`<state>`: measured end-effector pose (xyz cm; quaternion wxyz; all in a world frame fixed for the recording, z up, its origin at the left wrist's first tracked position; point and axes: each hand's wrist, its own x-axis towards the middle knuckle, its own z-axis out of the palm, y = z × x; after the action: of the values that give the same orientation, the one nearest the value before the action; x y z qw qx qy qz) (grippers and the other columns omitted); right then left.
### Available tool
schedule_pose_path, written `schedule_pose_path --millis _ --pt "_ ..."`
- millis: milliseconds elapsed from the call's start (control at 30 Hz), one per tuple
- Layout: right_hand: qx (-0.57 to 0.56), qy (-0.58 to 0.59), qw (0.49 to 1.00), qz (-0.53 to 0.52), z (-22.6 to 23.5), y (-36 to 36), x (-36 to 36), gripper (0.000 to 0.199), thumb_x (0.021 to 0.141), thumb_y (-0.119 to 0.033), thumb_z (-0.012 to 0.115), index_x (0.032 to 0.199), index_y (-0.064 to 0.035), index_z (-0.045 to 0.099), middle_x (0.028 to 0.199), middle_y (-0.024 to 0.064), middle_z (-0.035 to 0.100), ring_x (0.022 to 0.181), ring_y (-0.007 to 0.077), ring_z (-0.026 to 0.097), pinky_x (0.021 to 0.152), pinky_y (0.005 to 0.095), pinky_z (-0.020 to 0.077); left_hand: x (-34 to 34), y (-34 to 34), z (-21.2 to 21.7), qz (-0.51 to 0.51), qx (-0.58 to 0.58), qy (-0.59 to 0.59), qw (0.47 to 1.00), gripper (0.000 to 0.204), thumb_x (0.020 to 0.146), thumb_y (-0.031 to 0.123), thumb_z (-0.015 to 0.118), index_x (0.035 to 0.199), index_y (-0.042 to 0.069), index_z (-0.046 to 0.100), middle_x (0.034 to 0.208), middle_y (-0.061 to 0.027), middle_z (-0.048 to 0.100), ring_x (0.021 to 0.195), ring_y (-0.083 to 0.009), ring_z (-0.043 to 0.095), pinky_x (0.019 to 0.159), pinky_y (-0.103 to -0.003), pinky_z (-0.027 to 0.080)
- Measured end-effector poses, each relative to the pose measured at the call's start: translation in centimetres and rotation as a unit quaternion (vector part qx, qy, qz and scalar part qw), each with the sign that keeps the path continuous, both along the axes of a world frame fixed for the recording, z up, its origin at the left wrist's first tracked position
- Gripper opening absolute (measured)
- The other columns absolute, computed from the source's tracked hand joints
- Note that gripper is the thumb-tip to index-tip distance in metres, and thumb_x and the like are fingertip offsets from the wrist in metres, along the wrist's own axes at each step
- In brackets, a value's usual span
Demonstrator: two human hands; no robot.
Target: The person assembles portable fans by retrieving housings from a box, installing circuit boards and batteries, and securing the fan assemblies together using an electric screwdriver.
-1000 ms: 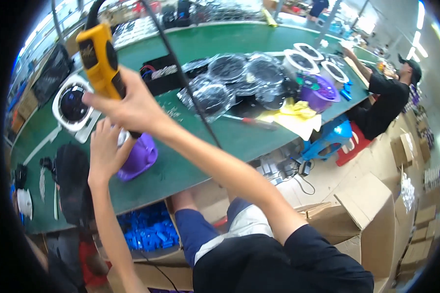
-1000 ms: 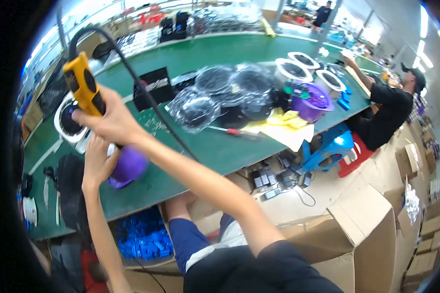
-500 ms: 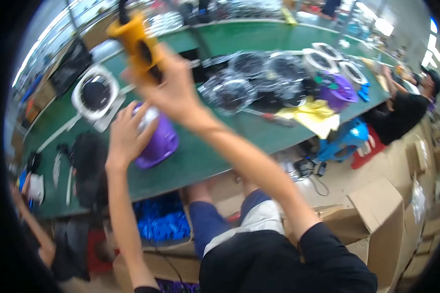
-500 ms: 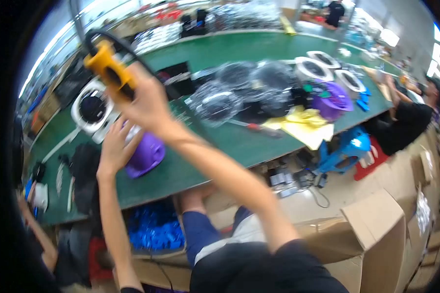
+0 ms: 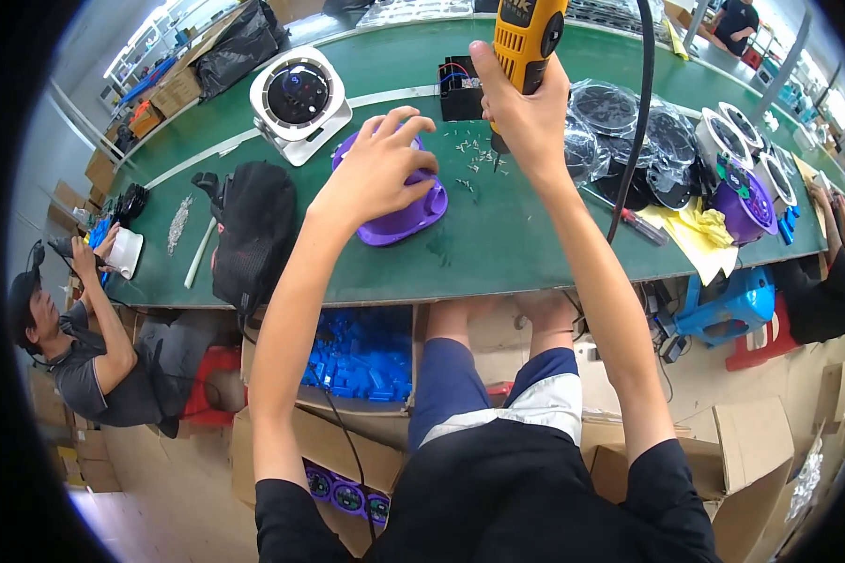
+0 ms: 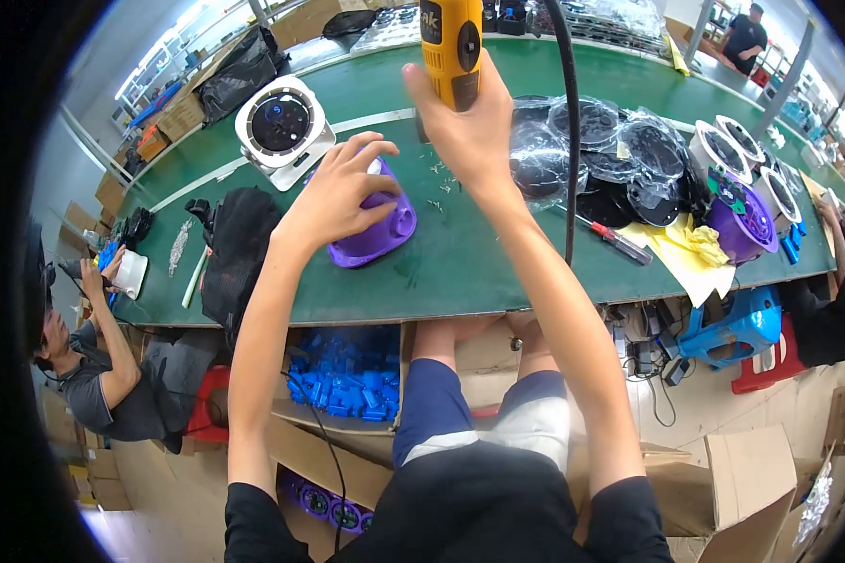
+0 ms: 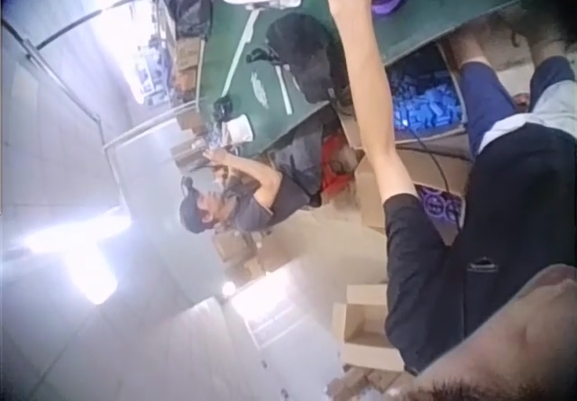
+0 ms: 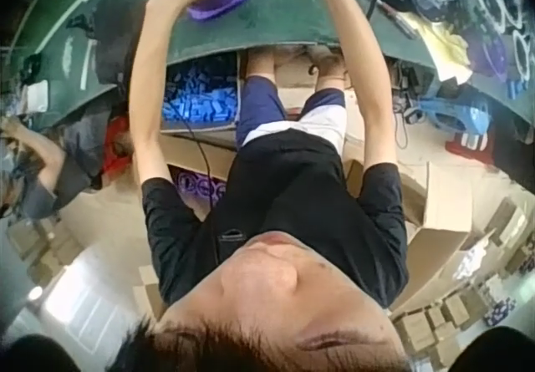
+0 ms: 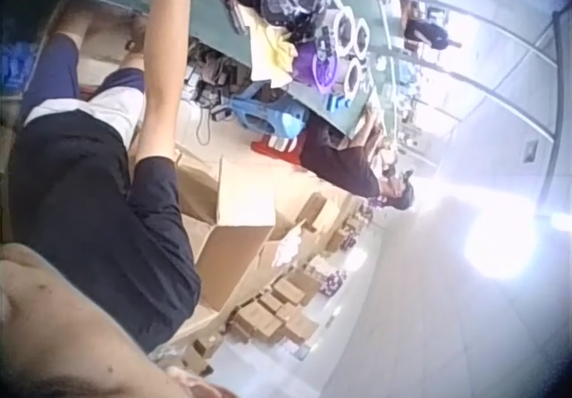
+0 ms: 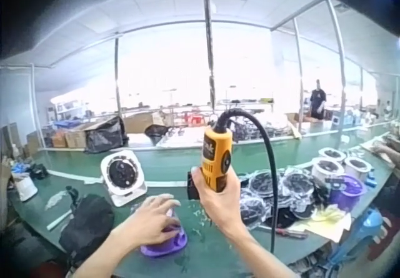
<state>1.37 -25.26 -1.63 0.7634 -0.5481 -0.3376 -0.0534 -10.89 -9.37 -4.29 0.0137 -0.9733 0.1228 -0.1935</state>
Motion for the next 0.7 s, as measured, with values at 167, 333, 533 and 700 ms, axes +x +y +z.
schedule_pose_path --millis 167,333,533,700 --pt "0.021 -0.048 0.999 -0.005 -0.3 -0.2 0.4 0.03 0.091 -0.025 0.078 0.097 -0.0033 0.059 0.074 -0.0009 0.061 0.062 0.0058 0.057 0.055 0.0229 0.046 1.5 -0.3 0.6 -0.013 0.023 0.045 0.999 0.014 0.08 0.019 0.074 0.09 0.008 0.073 0.121 -0.0066 0.058 0.125 -0.0266 0.05 0.103 -0.041 0.043" --pt "0.042 -0.064 0.997 0.014 -0.2 -1.6 0.5 0.032 0.093 -0.029 0.078 0.094 -0.004 0.058 0.07 -0.0005 0.058 0.053 0.0065 0.054 0.048 0.0223 0.0447 2.4 -0.2 0.6 -0.006 0.041 0.084 0.996 0.013 0.083 0.017 0.072 0.089 0.006 0.069 0.104 -0.006 0.058 0.11 -0.0254 0.055 0.093 -0.038 0.045" --pt "0.036 -0.061 0.997 0.016 -0.5 -2.5 0.7 0.031 0.093 -0.029 0.078 0.095 -0.004 0.058 0.066 -0.0007 0.056 0.052 0.0065 0.053 0.048 0.022 0.0441 2.4 0.5 0.9 -0.036 -0.018 0.148 0.988 0.014 0.082 0.015 0.075 0.089 0.004 0.069 0.1 -0.0061 0.059 0.106 -0.0257 0.057 0.09 -0.037 0.049" --pt "0.014 -0.025 0.999 0.025 -0.4 -3.2 0.5 0.027 0.091 -0.017 0.077 0.108 -0.0024 0.062 0.088 -0.0014 0.064 0.079 0.006 0.059 0.07 0.0241 0.049 3.7 0.3 0.9 0.004 0.001 0.181 0.984 0.012 0.083 0.013 0.073 0.087 0.003 0.067 0.1 -0.0075 0.06 0.105 -0.0274 0.057 0.09 -0.037 0.049"
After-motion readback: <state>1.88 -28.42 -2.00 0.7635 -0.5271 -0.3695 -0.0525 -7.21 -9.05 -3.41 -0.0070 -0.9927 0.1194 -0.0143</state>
